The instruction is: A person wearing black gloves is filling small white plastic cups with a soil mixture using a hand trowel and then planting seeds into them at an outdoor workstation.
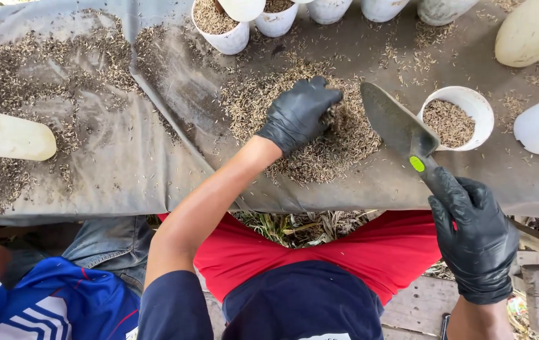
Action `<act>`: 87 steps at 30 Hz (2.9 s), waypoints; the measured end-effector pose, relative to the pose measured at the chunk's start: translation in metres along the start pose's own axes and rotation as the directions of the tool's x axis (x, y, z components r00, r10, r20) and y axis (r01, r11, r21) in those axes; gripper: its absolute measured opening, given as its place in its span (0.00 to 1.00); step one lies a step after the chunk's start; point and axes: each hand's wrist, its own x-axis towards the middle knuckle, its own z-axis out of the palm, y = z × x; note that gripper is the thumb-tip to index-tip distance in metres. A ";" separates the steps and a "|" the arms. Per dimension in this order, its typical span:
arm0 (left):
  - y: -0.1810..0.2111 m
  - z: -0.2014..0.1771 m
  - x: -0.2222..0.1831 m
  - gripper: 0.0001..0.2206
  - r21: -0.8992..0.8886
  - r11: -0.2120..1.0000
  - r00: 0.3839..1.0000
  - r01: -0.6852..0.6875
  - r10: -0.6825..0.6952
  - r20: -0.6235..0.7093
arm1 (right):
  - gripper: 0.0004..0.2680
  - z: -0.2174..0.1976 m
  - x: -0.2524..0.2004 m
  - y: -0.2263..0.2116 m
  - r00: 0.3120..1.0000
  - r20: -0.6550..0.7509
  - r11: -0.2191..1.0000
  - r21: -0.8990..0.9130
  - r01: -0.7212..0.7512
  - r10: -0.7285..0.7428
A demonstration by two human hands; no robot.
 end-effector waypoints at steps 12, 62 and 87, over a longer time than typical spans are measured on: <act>0.012 -0.044 0.008 0.42 0.431 0.901 0.999 -0.044 0.030 0.038 | 0.15 -0.006 -0.012 0.011 1.000 -0.024 0.999 -0.045 -0.012 0.011; -0.044 0.010 -0.024 0.41 0.107 0.981 0.977 -0.162 0.175 -0.119 | 0.14 0.000 -0.005 -0.001 0.991 -0.127 0.984 0.166 0.068 -0.047; -0.013 -0.012 -0.072 0.41 0.110 0.990 0.986 0.093 -0.108 0.131 | 0.18 0.039 0.011 -0.035 0.997 0.013 0.996 0.050 0.072 -0.073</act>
